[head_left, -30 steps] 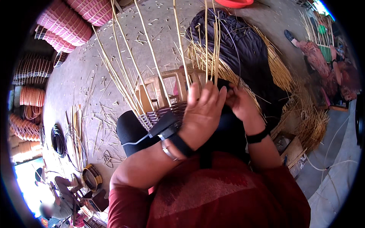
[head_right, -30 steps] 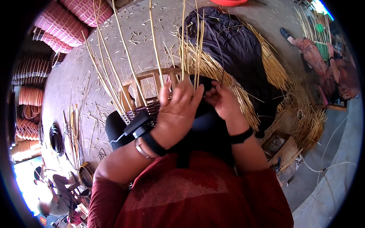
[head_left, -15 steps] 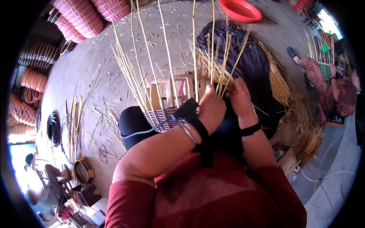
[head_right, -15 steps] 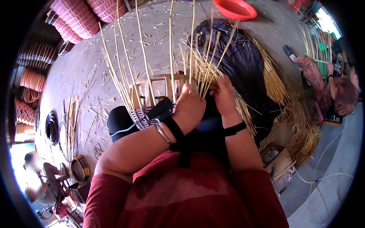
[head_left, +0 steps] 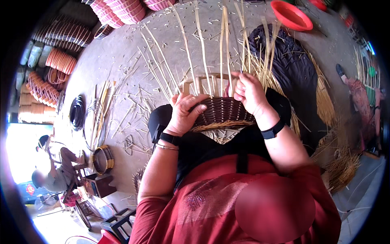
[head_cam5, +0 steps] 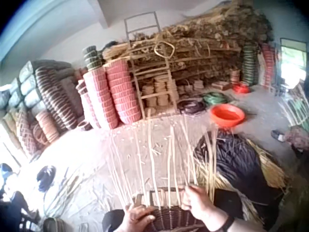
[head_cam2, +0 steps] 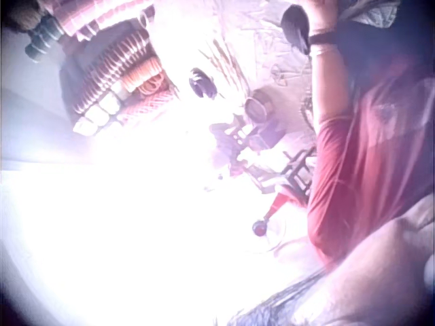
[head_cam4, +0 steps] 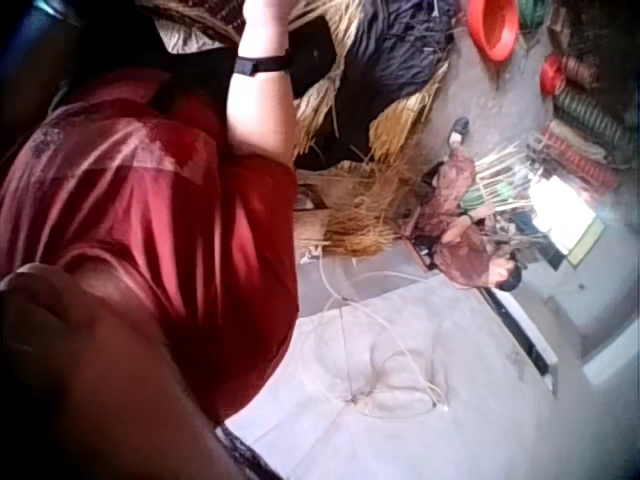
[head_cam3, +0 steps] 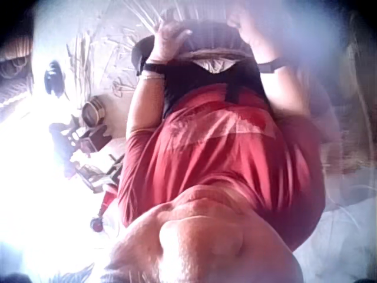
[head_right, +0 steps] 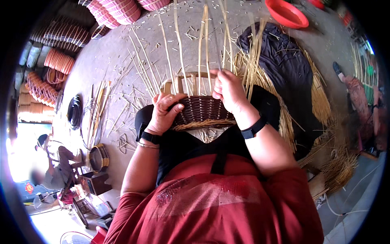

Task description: The person weaves a basket by hand, threading thin strips of material through vertical reeds and pressing them down to secure the structure.

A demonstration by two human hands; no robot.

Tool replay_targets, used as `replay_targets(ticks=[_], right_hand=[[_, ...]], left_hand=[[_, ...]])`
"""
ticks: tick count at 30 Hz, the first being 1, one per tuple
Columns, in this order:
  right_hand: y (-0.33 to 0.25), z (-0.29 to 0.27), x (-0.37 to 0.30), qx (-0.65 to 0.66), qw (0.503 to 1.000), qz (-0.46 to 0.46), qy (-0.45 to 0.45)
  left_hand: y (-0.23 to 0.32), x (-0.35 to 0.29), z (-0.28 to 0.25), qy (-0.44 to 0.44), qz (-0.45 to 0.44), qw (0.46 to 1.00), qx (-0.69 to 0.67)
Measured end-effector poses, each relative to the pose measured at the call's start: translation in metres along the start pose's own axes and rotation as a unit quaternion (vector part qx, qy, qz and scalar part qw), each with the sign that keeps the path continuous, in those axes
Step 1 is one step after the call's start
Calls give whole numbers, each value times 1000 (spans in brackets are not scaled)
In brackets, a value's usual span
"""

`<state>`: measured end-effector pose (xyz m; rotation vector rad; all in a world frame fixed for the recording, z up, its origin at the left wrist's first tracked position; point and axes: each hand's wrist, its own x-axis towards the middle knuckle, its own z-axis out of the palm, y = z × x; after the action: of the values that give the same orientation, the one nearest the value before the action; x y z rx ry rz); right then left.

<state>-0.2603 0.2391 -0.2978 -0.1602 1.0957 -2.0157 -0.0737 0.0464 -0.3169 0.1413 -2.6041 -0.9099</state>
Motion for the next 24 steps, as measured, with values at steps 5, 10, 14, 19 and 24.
replay_targets(ticks=[5,10,14,19,24], right_hand=[[-3,-9,-6,5,1000,-20,-10],[-14,-6,-18,-84,993,-57,53],[-29,7,26,-408,871,-274,11],[-4,12,84,-527,721,-440,93],[-15,-3,27,-301,916,-256,72]], left_hand=[[45,8,0,109,-9,971,213],[79,29,49,43,60,966,249],[90,18,77,59,1,969,241],[86,32,75,43,-6,965,260],[101,34,66,3,-24,969,244]])
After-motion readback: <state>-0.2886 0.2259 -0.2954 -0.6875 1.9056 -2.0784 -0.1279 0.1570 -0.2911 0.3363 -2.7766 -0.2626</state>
